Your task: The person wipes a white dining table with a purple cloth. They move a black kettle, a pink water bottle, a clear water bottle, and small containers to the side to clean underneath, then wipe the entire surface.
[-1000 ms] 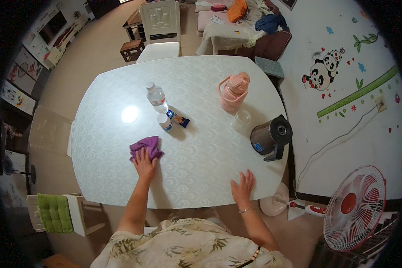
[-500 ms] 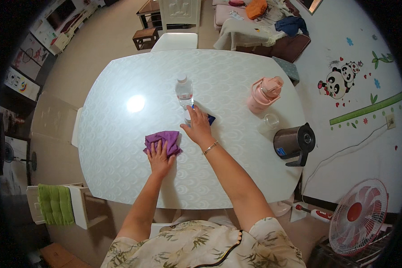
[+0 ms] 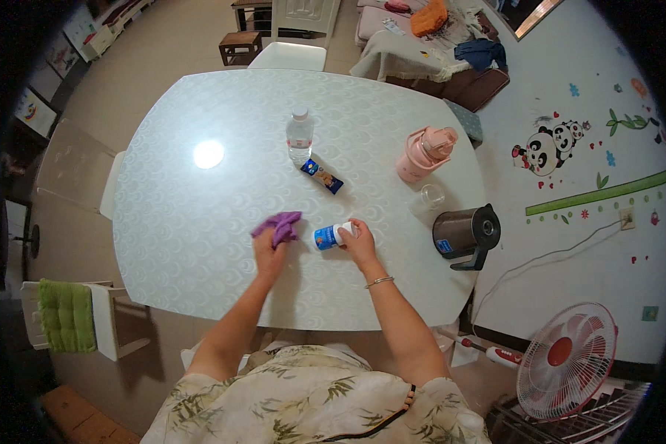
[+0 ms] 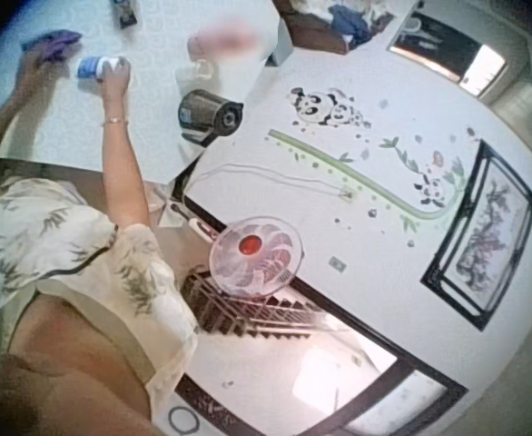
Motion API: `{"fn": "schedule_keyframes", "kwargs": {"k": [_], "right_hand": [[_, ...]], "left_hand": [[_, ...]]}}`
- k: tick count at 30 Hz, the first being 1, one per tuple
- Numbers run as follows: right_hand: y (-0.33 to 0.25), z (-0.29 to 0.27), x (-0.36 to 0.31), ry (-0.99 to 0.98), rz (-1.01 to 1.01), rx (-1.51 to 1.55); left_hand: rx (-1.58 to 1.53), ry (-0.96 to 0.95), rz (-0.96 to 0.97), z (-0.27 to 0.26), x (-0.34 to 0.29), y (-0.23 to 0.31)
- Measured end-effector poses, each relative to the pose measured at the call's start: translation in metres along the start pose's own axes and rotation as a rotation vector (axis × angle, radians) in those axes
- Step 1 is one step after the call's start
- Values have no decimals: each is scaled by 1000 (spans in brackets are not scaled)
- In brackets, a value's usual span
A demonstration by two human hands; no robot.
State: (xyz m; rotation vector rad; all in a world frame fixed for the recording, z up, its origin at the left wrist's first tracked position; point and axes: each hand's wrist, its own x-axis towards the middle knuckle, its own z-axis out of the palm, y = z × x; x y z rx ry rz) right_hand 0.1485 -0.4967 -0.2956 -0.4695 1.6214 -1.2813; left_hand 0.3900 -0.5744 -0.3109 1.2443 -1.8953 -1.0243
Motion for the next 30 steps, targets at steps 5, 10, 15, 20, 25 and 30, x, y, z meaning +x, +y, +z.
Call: {"fn": "schedule_keyframes", "kwargs": {"k": [5,10,15,20,25,30], "right_hand": [[19,33,-31,34,-237,-340],[-17,26,-65,-95,-586,-546],[-31,14,-77,-299,-478,-292],[4,18,-53,107,-396,-135],[-36,-57,-43,397,-617,-772],[-46,-114,-23,466,-553,-963]], "left_hand": [[-127,258,136,64,-46,37],[-625,-182,-418,50,-10,35],[-1095,-576,-879,3,6,61],[-1460,-111,-901,63,-34,17],[-858,75,-518,58,-41,47],[9,167,-54,23,-25,14]]}}
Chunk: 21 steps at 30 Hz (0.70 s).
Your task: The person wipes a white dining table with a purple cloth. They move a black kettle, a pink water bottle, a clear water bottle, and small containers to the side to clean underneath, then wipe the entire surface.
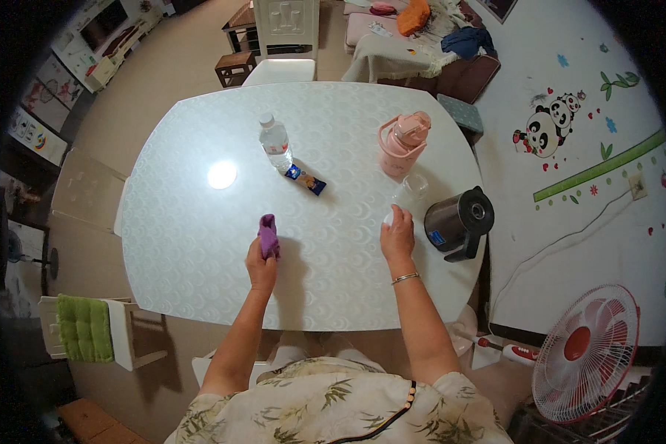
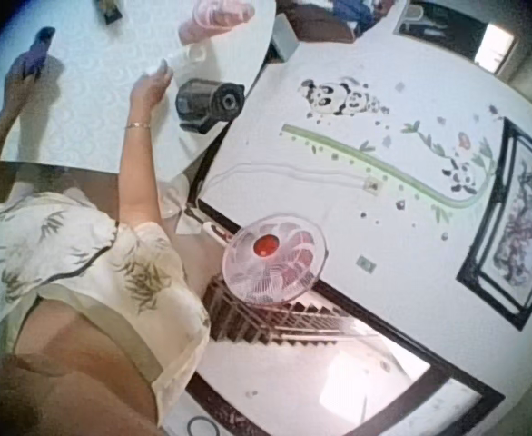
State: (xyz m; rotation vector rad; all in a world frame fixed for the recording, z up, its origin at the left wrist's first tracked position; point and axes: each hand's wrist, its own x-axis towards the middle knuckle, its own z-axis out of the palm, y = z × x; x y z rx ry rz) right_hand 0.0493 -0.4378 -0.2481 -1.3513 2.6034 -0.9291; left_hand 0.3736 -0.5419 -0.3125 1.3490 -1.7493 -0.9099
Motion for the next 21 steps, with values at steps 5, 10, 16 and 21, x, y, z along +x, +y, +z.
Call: {"fn": "schedule_keyframes", "kwargs": {"k": [5,10,16,21], "right_hand": [[-36,9,-5,231,-229,-101],[-72,77,-7,-74,-275,125],[-124,154,50,-81,-72,53],[-106,159,48,-136,156,-5]], "left_hand": [[748,-352,201,-6,-20,4],[702,-375,280,6,26,-13],[736,-492,256,1,78,-3],[728,-536,361,-5,107,-14]]}}
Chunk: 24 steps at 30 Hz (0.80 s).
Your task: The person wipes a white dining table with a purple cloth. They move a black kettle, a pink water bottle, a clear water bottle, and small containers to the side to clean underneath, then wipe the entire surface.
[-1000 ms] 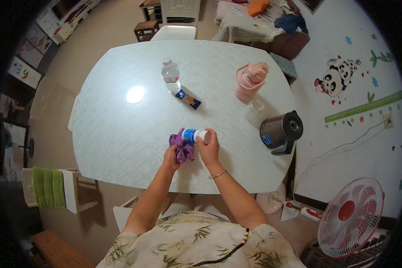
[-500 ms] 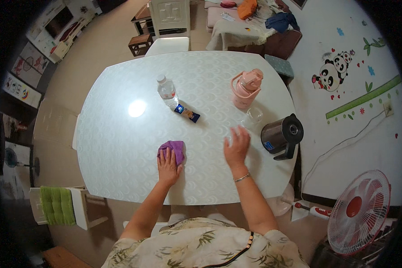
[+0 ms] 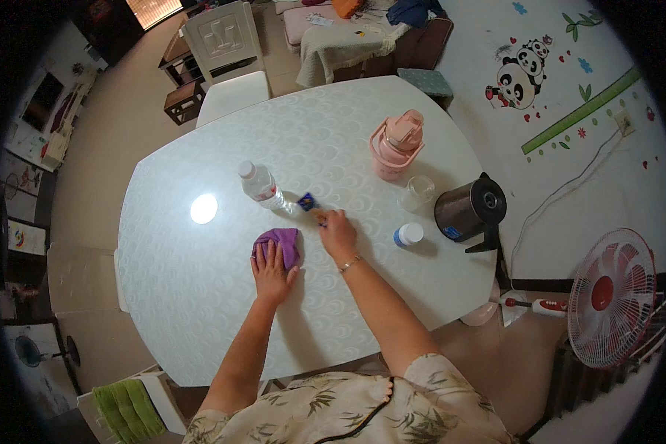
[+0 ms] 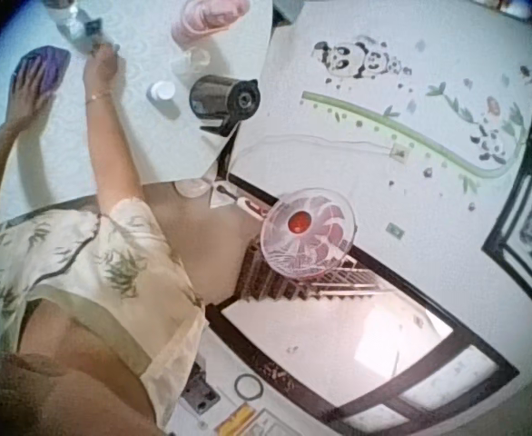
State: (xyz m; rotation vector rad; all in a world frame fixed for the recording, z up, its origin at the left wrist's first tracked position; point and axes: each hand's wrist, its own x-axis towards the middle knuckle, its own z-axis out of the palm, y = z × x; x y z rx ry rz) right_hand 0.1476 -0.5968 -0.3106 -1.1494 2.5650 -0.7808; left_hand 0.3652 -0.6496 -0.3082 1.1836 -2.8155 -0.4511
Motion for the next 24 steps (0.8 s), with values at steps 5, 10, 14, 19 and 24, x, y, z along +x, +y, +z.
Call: {"fn": "schedule_keyframes", "kwargs": {"k": [5,10,14,19,24], "right_hand": [[29,-43,-48,445,145,188],[28,-49,-143,218,-10,293],[49,-52,-226,100,152,315],[46,-75,-257,72,239,315],[67,-64,-251,150,172,243]], "left_hand": [[4,-3,30,-9,26,-10],[-44,12,161,1,54,7],[-88,98,382,27,108,37],[-53,-44,363,31,154,89],[-81,-70,502,34,76,90]]}}
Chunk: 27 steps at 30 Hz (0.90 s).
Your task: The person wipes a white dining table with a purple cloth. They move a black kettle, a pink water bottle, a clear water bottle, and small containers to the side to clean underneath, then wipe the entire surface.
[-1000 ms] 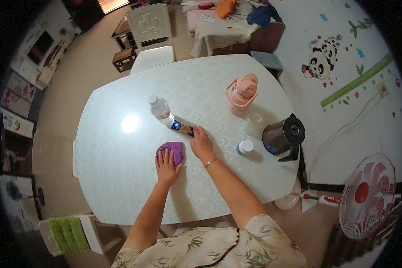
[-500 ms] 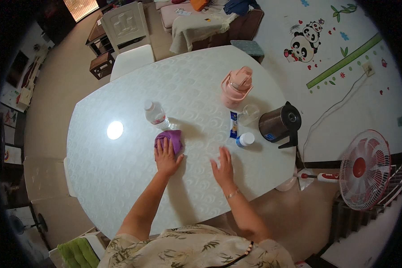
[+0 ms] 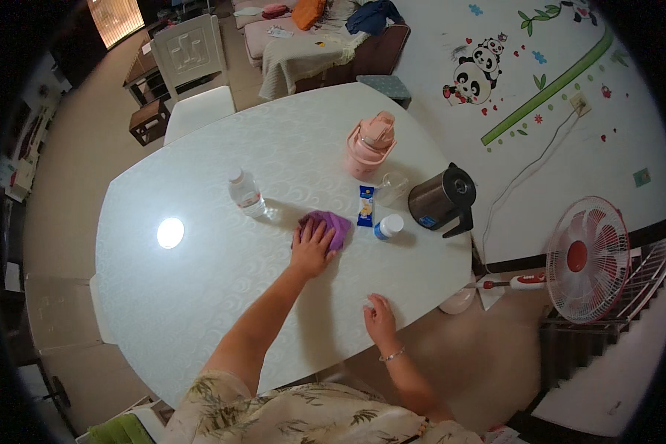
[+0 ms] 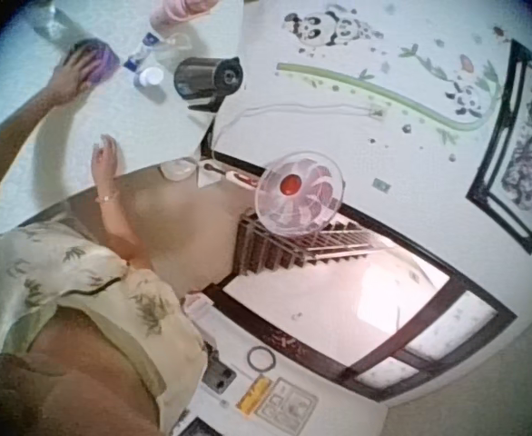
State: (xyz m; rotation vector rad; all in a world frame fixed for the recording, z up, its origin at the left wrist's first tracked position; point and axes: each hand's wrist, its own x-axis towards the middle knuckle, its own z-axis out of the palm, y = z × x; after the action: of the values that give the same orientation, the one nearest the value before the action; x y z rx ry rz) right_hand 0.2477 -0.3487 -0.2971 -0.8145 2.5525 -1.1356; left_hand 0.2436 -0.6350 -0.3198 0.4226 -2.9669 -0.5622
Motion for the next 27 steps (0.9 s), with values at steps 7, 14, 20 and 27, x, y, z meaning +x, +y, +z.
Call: {"fn": "schedule_keyframes", "kwargs": {"k": [7,14,20,27], "right_hand": [[-28,39,69,-36,-12,160],[-149,117,189,-192,-328,202],[-224,179,251,43,-550,300],[-197,157,283,166,-466,220]], "left_hand": [[65,112,-517,-45,-159,-91],[59,178,-804,-71,-233,-151],[79,152,-781,-57,-246,-98],[92,200,-791,-55,-246,-90]]}}
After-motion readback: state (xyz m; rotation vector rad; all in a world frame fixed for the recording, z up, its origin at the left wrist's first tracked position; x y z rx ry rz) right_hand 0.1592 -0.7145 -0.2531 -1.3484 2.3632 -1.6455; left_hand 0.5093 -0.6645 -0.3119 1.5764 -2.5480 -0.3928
